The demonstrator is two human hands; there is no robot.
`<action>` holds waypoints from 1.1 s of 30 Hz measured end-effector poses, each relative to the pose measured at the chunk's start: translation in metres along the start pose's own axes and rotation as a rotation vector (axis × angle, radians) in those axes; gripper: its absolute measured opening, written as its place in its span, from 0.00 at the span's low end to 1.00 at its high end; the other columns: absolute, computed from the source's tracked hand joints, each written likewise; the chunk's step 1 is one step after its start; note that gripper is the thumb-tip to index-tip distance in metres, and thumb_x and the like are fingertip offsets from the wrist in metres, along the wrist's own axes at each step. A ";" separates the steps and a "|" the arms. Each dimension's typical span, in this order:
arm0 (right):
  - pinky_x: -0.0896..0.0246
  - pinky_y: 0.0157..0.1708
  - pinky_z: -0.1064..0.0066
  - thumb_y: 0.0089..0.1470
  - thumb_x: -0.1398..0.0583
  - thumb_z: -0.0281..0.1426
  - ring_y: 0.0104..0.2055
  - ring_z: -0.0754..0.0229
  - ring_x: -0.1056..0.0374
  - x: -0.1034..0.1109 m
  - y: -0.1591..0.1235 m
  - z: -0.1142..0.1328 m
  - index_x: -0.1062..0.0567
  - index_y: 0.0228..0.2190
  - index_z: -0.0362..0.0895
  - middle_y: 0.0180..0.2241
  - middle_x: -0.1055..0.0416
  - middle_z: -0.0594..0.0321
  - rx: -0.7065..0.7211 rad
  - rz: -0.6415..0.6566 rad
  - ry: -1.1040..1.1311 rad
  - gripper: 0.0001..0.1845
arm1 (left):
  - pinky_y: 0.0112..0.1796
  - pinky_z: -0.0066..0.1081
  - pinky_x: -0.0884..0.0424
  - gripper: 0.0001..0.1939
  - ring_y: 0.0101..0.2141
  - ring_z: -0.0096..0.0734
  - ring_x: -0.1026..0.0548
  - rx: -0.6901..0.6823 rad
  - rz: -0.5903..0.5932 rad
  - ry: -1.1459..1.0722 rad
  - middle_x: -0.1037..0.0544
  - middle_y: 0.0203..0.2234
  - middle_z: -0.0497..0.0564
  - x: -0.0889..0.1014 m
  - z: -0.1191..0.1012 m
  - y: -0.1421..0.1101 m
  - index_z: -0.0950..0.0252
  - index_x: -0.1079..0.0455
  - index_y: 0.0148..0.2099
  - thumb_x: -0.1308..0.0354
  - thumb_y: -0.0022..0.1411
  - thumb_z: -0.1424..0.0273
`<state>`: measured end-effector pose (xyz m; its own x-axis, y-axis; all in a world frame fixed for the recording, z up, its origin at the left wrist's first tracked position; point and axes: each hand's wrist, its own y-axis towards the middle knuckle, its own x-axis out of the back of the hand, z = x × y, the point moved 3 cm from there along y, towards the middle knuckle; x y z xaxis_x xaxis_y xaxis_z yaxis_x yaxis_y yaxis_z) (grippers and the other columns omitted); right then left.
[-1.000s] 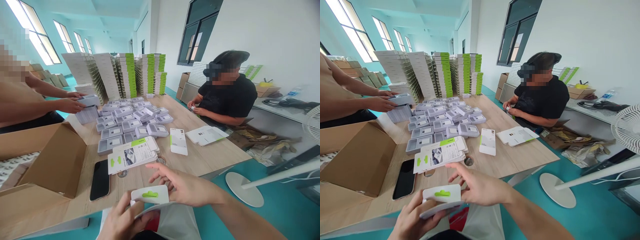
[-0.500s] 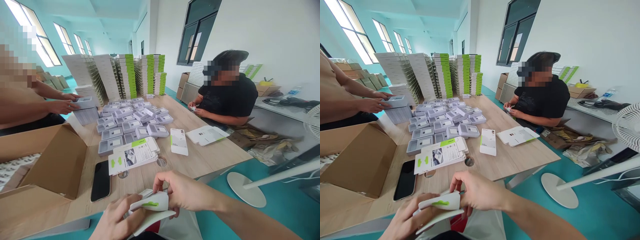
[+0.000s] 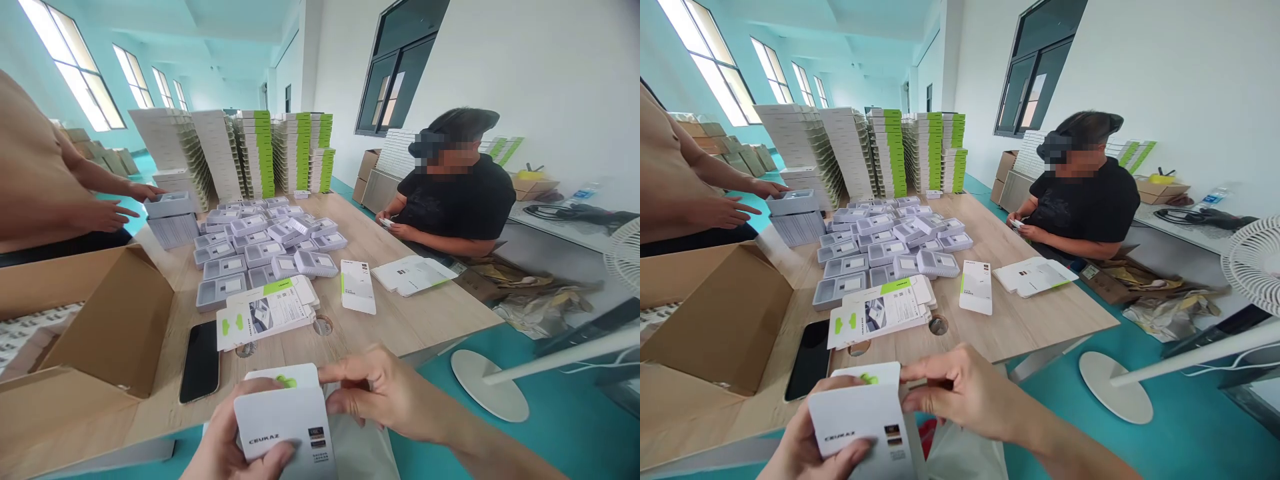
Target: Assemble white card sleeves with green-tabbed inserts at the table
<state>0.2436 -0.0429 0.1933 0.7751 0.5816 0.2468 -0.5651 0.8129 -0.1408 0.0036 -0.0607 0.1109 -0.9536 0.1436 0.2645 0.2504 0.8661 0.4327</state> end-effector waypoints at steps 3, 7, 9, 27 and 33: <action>0.42 0.24 0.75 0.70 0.41 0.42 0.23 0.65 0.37 -0.002 0.002 0.010 0.13 0.43 0.47 0.25 0.25 0.65 0.084 0.169 -0.174 0.18 | 0.31 0.24 0.22 0.24 0.34 0.33 0.18 0.262 -0.021 -0.269 0.16 0.43 0.53 -0.008 0.005 -0.008 0.56 0.19 0.49 0.25 0.57 0.48; 0.42 0.22 0.76 0.67 0.43 0.33 0.21 0.65 0.36 0.000 0.005 0.015 0.12 0.43 0.45 0.20 0.29 0.67 0.111 0.257 -0.295 0.18 | 0.30 0.25 0.24 0.29 0.29 0.28 0.21 0.468 0.041 -0.515 0.15 0.38 0.49 -0.015 0.010 -0.010 0.55 0.19 0.49 0.20 0.49 0.50; 0.37 0.23 0.75 0.66 0.42 0.32 0.22 0.64 0.32 0.004 0.005 0.011 0.13 0.43 0.41 0.25 0.24 0.62 0.101 0.263 -0.201 0.18 | 0.30 0.25 0.25 0.29 0.29 0.27 0.22 0.500 0.053 -0.542 0.15 0.34 0.47 -0.015 0.013 -0.008 0.55 0.20 0.50 0.19 0.49 0.52; 0.32 0.44 0.65 0.62 0.33 0.52 0.40 0.60 0.31 -0.033 -0.010 -0.054 0.29 0.41 0.50 0.52 0.31 0.57 0.257 -0.384 0.176 0.21 | 0.35 0.24 0.22 0.17 0.33 0.32 0.21 0.163 0.195 -0.122 0.17 0.36 0.51 -0.012 -0.001 0.015 0.59 0.18 0.45 0.38 0.71 0.53; 0.35 0.40 0.67 0.67 0.38 0.49 0.39 0.59 0.31 -0.030 -0.007 -0.038 0.22 0.37 0.45 0.45 0.27 0.57 0.195 -0.300 0.050 0.20 | 0.42 0.23 0.20 0.13 0.41 0.34 0.16 -0.082 0.315 0.018 0.15 0.46 0.51 -0.007 -0.001 0.019 0.53 0.24 0.59 0.42 0.76 0.64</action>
<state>0.2346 -0.0652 0.1505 0.9248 0.3224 0.2020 -0.3497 0.9295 0.1175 0.0158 -0.0459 0.1183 -0.8244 0.3889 0.4112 0.5457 0.7391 0.3949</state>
